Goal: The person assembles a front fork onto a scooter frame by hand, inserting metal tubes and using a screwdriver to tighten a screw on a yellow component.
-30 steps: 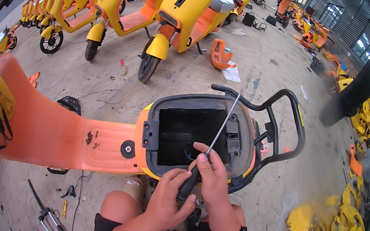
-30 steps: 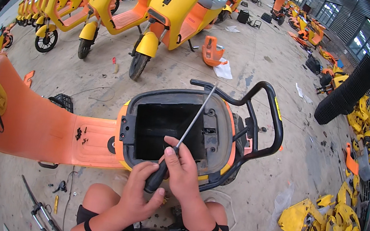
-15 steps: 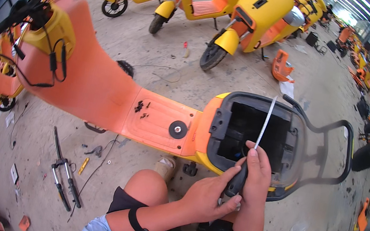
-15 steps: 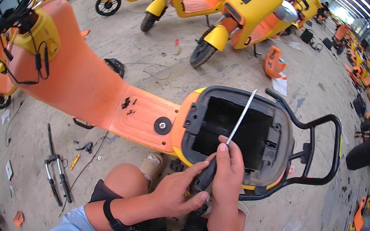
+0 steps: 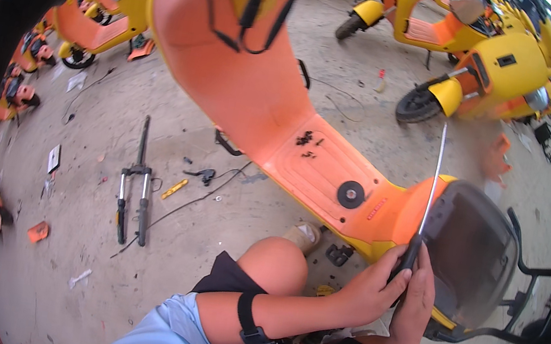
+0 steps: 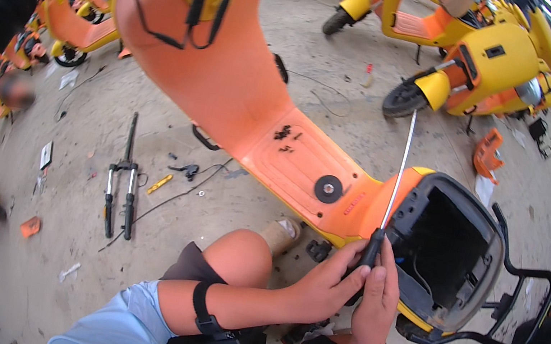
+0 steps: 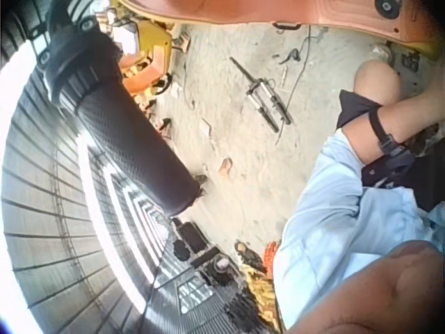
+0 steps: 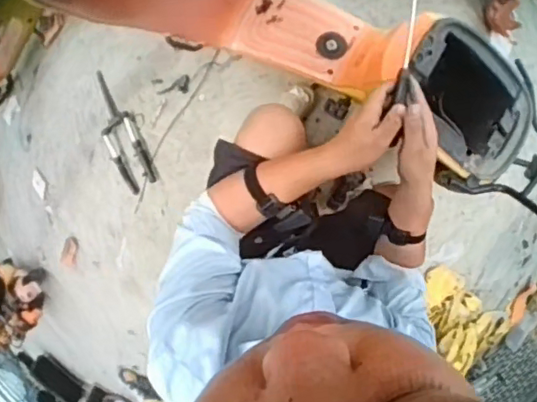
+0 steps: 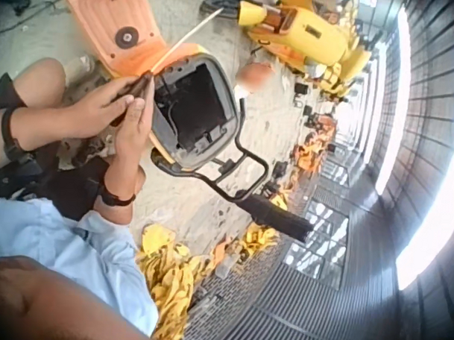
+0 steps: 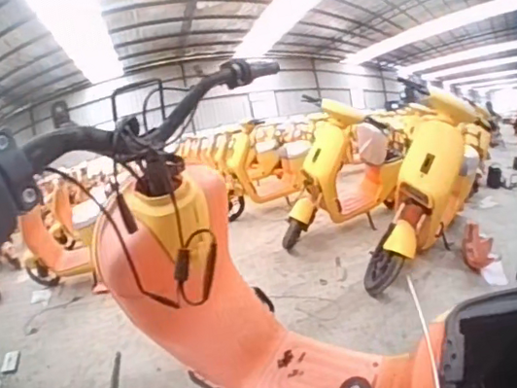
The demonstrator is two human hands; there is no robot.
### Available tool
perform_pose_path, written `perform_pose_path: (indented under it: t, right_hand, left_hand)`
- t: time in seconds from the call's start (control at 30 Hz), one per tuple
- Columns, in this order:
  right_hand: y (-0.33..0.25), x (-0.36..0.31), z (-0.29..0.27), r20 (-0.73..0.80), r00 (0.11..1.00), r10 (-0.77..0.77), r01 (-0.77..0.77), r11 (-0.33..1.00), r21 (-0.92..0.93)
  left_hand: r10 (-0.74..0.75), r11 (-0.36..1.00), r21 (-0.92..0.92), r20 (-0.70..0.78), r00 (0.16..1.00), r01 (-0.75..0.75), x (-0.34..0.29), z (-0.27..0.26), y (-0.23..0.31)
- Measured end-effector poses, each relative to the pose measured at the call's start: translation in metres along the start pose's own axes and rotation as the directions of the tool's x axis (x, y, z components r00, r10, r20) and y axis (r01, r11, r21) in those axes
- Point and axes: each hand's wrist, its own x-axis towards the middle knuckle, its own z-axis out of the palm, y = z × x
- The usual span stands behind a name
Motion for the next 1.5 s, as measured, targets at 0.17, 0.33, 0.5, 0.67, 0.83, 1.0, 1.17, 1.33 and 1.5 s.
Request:
perform_pose_path:
  t: [0.17,0.33,0.5,0.67,0.83,1.0,1.17,1.33,1.5]
  right_hand:
    - [0.008,-0.005,0.014,0.006,1.0,0.006,-0.006,0.996,-0.084]
    - [0.006,-0.001,0.02,0.025,0.874,-0.485,0.357,0.606,-0.711]
    - [0.017,0.007,0.018,0.112,0.784,-0.61,0.334,0.263,-0.905]
    - [0.033,0.019,0.009,0.095,0.798,-0.595,0.294,0.246,-0.923]
    - [0.047,0.028,0.011,0.116,0.816,-0.566,0.25,0.165,-0.954]
    - [0.044,0.029,0.02,0.112,0.805,-0.582,0.252,0.166,-0.953]
    - [0.052,0.033,0.028,0.055,0.796,-0.602,0.189,0.16,-0.969]
    - [0.048,0.036,0.033,-0.02,0.819,-0.574,0.083,0.152,-0.985]
    - [0.051,0.036,0.029,-0.011,0.827,-0.562,0.033,0.068,-0.997]
  left_hand:
    - [-0.01,0.985,-0.168,-0.231,0.973,-0.029,0.008,-0.025,0.008]
    - [0.136,0.991,0.028,-0.284,0.949,-0.133,0.003,-0.053,0.044]
    - [0.156,0.986,0.111,-0.362,0.919,-0.123,-0.018,-0.097,0.083]
    - [0.129,0.917,0.397,-0.381,0.915,0.036,-0.063,-0.186,0.117]
    - [0.003,0.655,0.645,-0.524,0.852,0.394,-0.128,-0.28,0.161]
    - [-0.117,0.464,0.523,-0.764,0.635,0.715,-0.243,-0.387,0.129]
    - [-0.287,0.322,0.199,-0.911,0.296,0.925,-0.377,-0.438,0.06]
    - [-0.291,0.225,0.008,-0.954,0.075,0.974,-0.433,-0.45,-0.013]
    - [-0.214,-0.115,0.073,-0.976,0.047,0.991,-0.444,-0.436,-0.037]
